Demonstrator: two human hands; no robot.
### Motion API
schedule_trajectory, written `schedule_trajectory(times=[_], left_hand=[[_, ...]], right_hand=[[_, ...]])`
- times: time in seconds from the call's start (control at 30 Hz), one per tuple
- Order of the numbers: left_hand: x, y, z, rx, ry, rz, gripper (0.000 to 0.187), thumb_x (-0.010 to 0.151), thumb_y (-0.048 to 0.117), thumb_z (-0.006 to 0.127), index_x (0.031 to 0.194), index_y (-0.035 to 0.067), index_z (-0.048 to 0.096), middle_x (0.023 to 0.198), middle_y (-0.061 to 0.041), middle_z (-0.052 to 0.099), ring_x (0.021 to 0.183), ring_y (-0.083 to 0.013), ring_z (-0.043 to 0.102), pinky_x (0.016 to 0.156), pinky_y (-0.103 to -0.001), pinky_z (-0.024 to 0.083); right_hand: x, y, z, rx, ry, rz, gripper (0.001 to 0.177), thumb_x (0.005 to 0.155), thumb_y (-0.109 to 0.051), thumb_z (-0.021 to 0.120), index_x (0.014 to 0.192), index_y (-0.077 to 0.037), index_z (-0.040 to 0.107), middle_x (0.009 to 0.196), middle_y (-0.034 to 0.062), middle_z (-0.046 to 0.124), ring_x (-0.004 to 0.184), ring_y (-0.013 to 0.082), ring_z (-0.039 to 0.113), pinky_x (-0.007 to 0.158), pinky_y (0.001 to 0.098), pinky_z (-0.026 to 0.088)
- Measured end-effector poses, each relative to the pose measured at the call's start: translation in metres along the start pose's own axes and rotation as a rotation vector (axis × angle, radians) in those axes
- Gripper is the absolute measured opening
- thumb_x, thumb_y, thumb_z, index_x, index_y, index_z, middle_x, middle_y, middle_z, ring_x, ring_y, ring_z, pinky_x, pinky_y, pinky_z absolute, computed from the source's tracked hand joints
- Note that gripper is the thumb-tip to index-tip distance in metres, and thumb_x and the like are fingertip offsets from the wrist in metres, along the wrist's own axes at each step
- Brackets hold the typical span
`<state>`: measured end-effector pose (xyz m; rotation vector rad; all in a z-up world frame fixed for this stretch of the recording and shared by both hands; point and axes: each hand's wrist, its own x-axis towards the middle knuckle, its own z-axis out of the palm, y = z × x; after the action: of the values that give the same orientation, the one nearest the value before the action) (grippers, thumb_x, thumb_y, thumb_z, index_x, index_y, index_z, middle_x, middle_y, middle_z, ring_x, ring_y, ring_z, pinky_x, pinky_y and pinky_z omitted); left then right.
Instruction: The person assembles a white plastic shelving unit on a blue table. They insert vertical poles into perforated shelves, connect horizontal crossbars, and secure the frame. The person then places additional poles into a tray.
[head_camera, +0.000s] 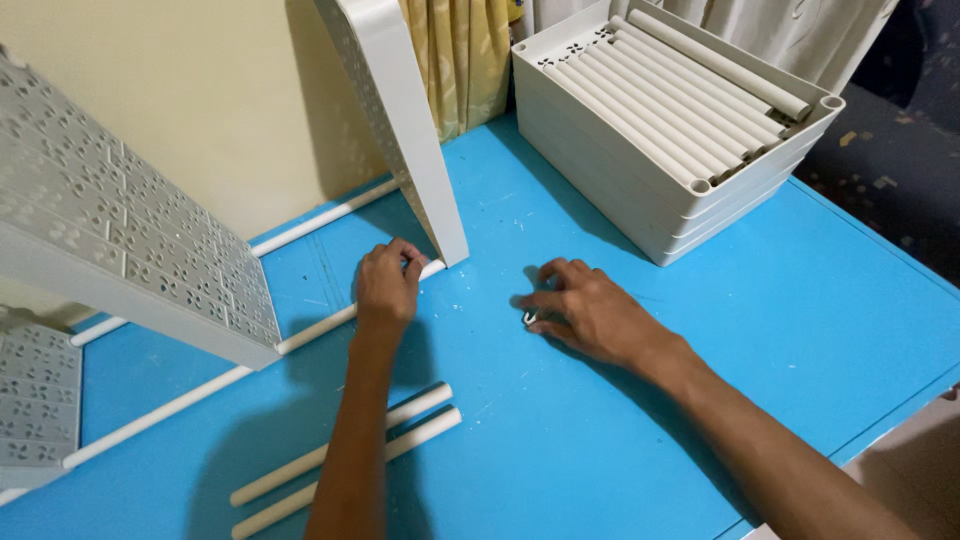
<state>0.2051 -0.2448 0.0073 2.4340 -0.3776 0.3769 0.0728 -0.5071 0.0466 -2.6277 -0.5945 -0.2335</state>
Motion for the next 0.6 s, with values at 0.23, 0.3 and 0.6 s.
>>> schedule_trajectory(times=[0.23,0.3,0.6], left_hand=[[-0.008,-0.006,-0.011,-0.114,0.084,0.202,0.006,0.092,0.006,0.068,0.095,0.002,0.067,0.091,-0.014,0.068,0.081,-0.0273,0.068,0.075,-0.042,0.054],[-0.013,0.001,-0.014,-0.110,0.143,0.256,0.006,0.094,0.007,0.068,0.096,0.002,0.067,0.091,-0.014,0.067,0.082,-0.0271,0.068,0.075,-0.041,0.053],[-0.062,0.083,0.017,-0.284,-0.134,0.272,0.009,0.098,0.013,0.064,0.100,0.006,0.069,0.089,-0.010,0.071,0.080,-0.0229,0.071,0.072,-0.038,0.057]], right_hand=[[-0.002,0.016,-0.008,0.021,-0.039,0.095,0.022,0.090,-0.022,0.068,0.108,-0.011,0.076,0.124,0.0156,0.065,0.112,0.0323,0.065,0.095,0.0427,0.056],[-0.002,0.021,-0.015,0.007,-0.060,0.158,0.021,0.090,-0.020,0.068,0.108,-0.011,0.076,0.123,0.0142,0.066,0.110,0.0313,0.067,0.093,0.0413,0.056],[-0.011,0.042,-0.030,-0.026,-0.041,0.388,0.021,0.087,-0.008,0.067,0.106,-0.008,0.078,0.118,0.0110,0.070,0.104,0.0322,0.070,0.092,0.0431,0.056]])
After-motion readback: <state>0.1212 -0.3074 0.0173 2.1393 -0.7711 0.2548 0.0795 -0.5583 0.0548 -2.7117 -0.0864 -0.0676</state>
